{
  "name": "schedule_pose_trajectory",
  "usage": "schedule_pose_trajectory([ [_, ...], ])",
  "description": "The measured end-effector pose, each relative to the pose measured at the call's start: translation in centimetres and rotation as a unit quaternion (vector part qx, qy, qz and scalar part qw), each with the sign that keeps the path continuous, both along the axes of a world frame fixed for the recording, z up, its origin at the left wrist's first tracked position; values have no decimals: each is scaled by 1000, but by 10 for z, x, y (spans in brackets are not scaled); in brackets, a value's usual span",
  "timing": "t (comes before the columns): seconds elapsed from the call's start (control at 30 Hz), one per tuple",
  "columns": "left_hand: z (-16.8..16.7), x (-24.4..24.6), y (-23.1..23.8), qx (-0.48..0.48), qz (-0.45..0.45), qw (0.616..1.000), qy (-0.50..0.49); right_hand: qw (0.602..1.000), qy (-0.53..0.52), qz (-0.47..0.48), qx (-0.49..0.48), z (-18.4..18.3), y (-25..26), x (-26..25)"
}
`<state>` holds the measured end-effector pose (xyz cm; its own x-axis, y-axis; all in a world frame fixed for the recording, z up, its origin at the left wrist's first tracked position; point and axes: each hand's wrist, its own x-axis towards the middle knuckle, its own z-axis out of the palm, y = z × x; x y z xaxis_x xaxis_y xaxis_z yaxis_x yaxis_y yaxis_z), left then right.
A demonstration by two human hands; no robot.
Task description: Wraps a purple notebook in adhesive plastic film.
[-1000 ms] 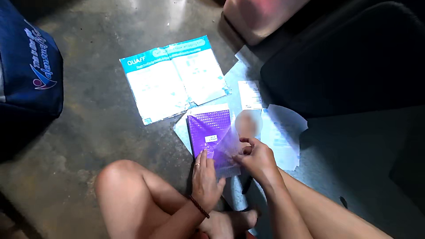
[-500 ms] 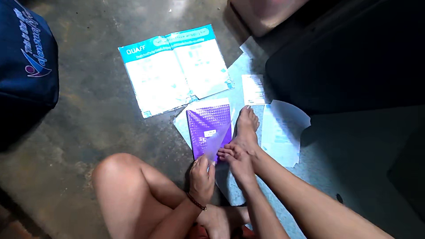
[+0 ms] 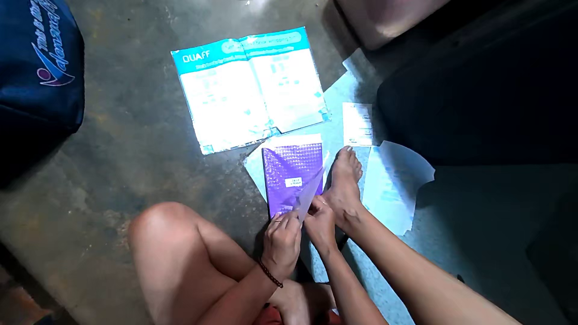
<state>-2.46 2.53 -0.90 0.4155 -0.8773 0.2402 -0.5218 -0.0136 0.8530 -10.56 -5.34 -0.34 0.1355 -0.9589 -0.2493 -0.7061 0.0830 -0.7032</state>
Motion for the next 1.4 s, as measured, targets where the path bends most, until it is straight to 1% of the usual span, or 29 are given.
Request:
schedule_pose_trajectory([
  [0.17,3,1,0,-3,-14,1000,18,999,-38,7,26,-2,-3,-5],
  [0.4,4,1,-2,-3,-12,999,34,997,-32,38,63,5,-7,-8],
  [0.53,3,0,-2,-10,-7,999,37,994,-46,52,86,7,-10,-11],
  [0.8,4,0,-1,-15,-18,999,49,995,-38,51,82,8,-9,-11],
  [1.0,4,0,-1,-13,-20,998,52,994,-61,54,66,6,-9,-12],
  [1.07,5,-1,0,-9,-20,999,49,994,-55,48,77,10,-8,-10],
  [1.17,4,-2,1,-2,-28,999,46,991,-16,50,120,27,-13,-9],
  [1.23,5,-2,2,7,-38,998,46,986,7,27,165,41,-19,-9],
  [1.27,5,-2,2,12,-43,998,46,982,5,-11,189,49,-23,-7],
  [1.33,5,-3,3,13,-53,998,37,969,-33,-120,213,64,-31,-2],
  [1.37,4,-4,3,14,-57,998,29,963,-43,-156,215,71,-36,0],
  [1.4,4,-4,3,12,-60,998,23,964,-38,-168,205,75,-41,1],
])
